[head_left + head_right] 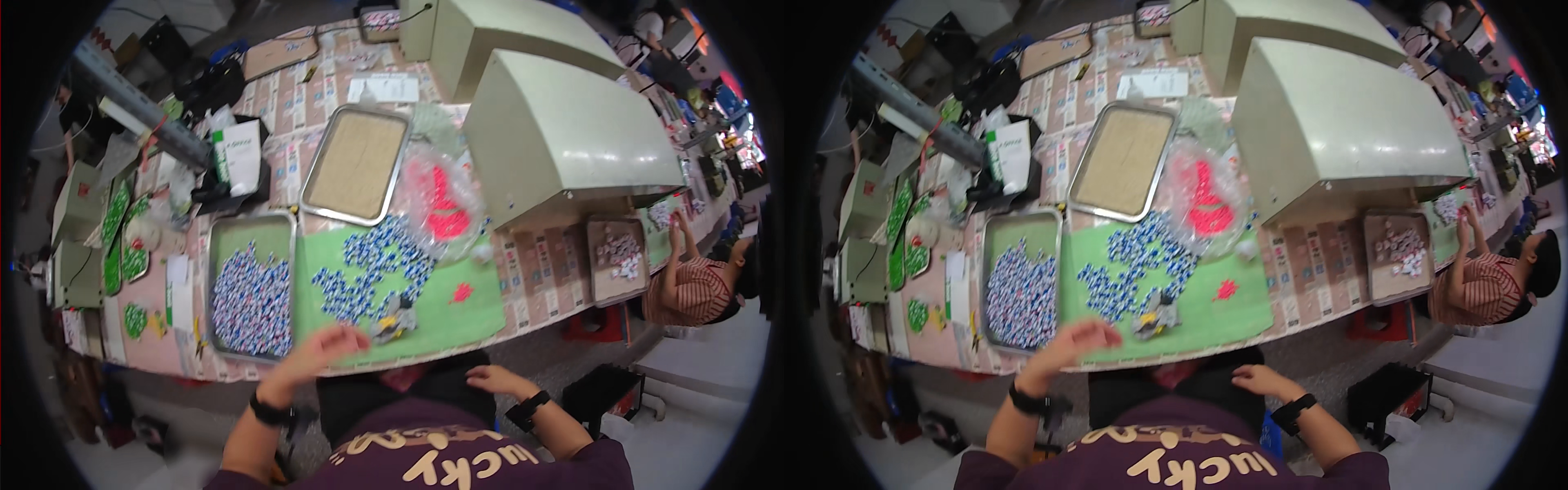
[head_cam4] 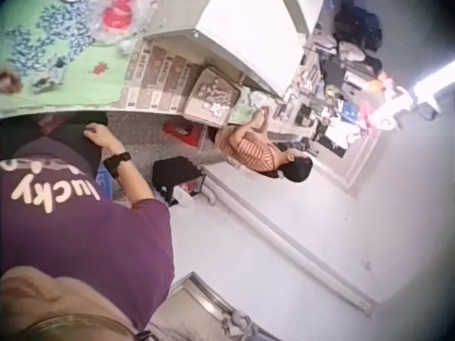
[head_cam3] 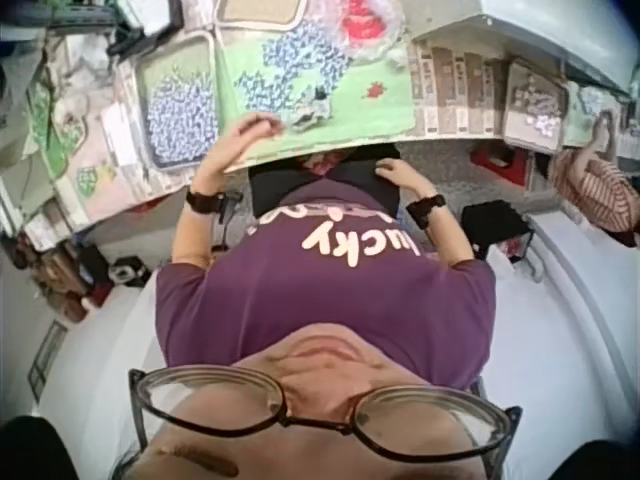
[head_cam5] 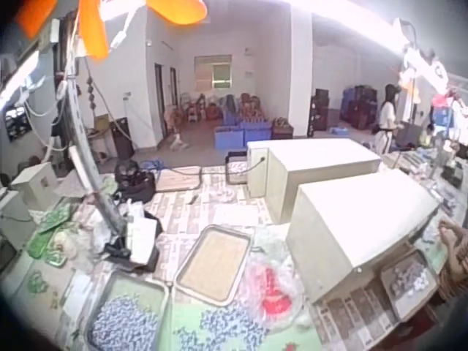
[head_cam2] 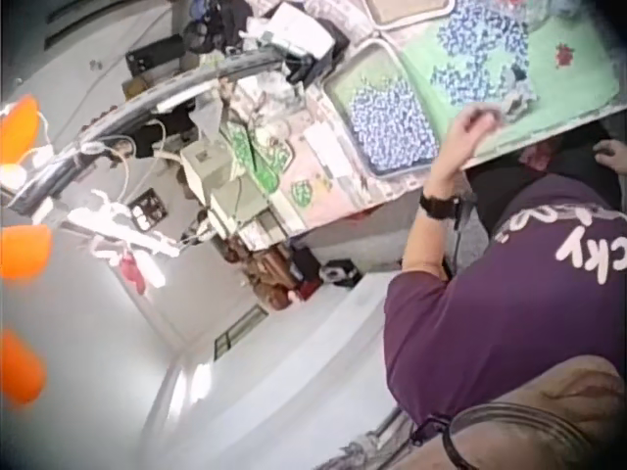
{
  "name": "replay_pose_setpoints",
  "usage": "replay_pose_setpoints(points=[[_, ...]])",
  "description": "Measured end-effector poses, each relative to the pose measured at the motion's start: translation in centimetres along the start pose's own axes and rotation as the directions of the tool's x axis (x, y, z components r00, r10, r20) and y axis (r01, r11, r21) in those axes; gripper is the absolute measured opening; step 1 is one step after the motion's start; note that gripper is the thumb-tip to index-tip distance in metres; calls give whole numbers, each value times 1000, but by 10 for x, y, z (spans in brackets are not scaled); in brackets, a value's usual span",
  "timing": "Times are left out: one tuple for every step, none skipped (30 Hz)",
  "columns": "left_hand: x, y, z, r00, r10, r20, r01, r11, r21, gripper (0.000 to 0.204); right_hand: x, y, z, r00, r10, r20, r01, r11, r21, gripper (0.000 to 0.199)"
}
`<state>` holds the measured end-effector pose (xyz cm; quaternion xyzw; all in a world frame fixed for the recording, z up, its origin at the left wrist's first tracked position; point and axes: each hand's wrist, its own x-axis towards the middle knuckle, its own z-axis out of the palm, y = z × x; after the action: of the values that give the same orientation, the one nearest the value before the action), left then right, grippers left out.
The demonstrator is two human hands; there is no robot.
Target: The person pours blue and white capsules from a blue crate into a metal tray, then sits on a stool to handle them. They pick up a small white packet, open it, and use a glue bottle to attach pink pieces to the capsules one by one.
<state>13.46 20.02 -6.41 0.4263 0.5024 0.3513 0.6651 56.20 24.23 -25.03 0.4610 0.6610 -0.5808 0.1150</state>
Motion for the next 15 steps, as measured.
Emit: replay_pose_setpoints(points=[[8,10,-12,987,102,-127,-116,987,-110,24,-13,-18,-2,1000,-6,1,6,997,80,42],[17,14,-25,950,156,-272,-208,962,-177,22,-23,-27,1,1000,-8,-10,9,995,95,41],[30,17,-37,914,149,-378,-198,976,-95,26,-28,-33,1,999,-6,-36,9,994,110,40],[44,14,-49,868,145,-475,-174,985,-18,30,-35,-38,1,998,2,-58,7,990,144,39],[62,-4,-64,816,260,-516,-134,954,269,36,-41,-41,3,997,13,-83,2,983,185,37],[82,-27,-79,771,384,-508,-70,844,532,43,-48,-42,6,993,31,-114,-4,973,232,35],[98,-42,-87,733,474,-488,-52,754,655,48,-56,-43,8,987,42,-155,1,965,261,35],[114,-56,-93,693,562,-450,-30,647,761,52,-63,-43,9,979,54,-199,6,957,289,35],[126,-63,-95,652,647,-396,-6,526,850,57,-68,-42,11,967,69,-245,13,949,316,35],[132,-67,-89,674,618,-405,44,513,857,63,-73,-40,12,948,85,-305,33,931,363,30],[130,-74,-86,657,640,-399,51,490,870,65,-77,-43,12,928,40,-370,123,904,409,29],[129,-83,-80,638,664,-390,54,467,882,66,-80,-46,9,898,1,-440,216,871,442,27],[124,-90,-69,617,683,-390,60,454,889,68,-83,-48,6,863,-31,-505,301,835,461,26],[113,-96,-60,646,646,-408,83,471,878,72,-80,-51,-1,829,-76,-554,380,803,459,25],[99,-103,-51,648,639,-414,81,483,872,73,-73,-55,-9,810,-99,-578,405,808,428,25]])
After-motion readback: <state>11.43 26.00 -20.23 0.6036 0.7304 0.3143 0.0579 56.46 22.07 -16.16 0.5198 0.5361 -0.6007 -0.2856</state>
